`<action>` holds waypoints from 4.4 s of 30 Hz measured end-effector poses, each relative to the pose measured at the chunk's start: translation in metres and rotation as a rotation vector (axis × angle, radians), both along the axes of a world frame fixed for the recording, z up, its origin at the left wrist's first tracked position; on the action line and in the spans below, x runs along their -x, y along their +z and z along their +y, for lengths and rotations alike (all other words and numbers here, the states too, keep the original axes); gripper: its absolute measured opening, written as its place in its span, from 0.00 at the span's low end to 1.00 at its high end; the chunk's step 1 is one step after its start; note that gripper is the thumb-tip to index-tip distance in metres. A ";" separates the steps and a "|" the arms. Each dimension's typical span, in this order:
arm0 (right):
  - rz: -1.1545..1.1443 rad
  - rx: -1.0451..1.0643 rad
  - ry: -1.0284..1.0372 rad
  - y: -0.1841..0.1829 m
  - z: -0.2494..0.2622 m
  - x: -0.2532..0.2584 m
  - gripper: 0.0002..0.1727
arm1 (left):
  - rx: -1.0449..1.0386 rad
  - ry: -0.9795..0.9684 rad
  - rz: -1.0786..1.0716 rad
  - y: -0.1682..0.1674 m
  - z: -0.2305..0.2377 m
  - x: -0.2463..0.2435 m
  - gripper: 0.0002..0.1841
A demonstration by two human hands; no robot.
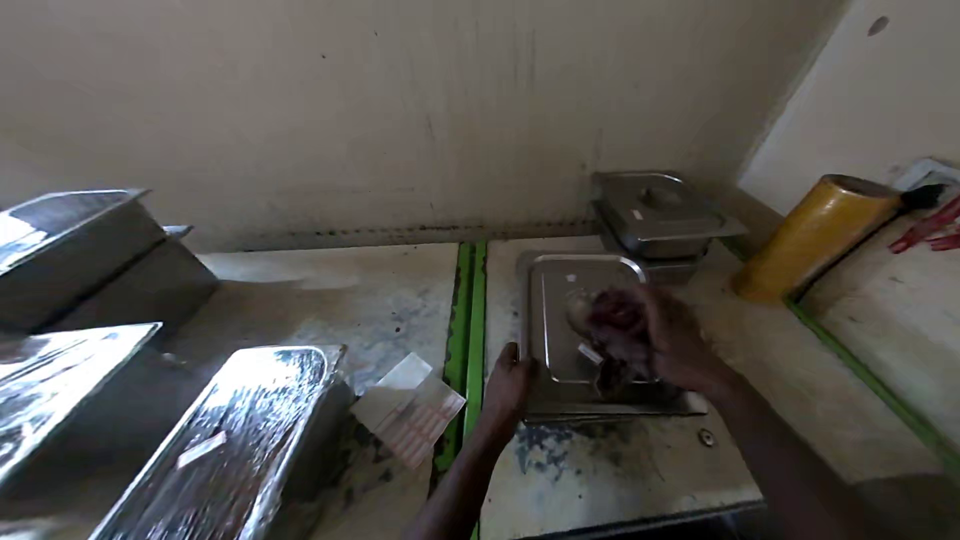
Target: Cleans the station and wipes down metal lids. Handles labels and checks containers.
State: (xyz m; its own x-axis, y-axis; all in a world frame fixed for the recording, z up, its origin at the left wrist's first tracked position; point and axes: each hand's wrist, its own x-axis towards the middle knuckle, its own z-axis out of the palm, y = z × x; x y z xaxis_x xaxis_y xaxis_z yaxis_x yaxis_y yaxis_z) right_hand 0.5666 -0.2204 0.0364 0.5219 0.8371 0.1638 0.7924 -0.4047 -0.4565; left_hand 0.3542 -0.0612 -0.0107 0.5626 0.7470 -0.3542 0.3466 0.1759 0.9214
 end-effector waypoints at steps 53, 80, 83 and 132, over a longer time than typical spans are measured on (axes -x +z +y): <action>0.059 0.238 0.107 -0.006 0.080 0.056 0.31 | -0.203 -0.016 0.023 -0.008 -0.003 0.006 0.17; -0.050 0.146 0.013 -0.024 -0.032 0.036 0.36 | -0.157 -0.028 0.129 -0.007 -0.014 0.004 0.23; -0.174 0.089 0.065 -0.051 -0.008 0.034 0.33 | -0.188 -0.075 0.187 -0.004 -0.010 0.004 0.22; 0.307 0.083 0.163 -0.033 0.025 0.024 0.21 | -0.063 -0.079 0.041 -0.010 -0.002 0.007 0.21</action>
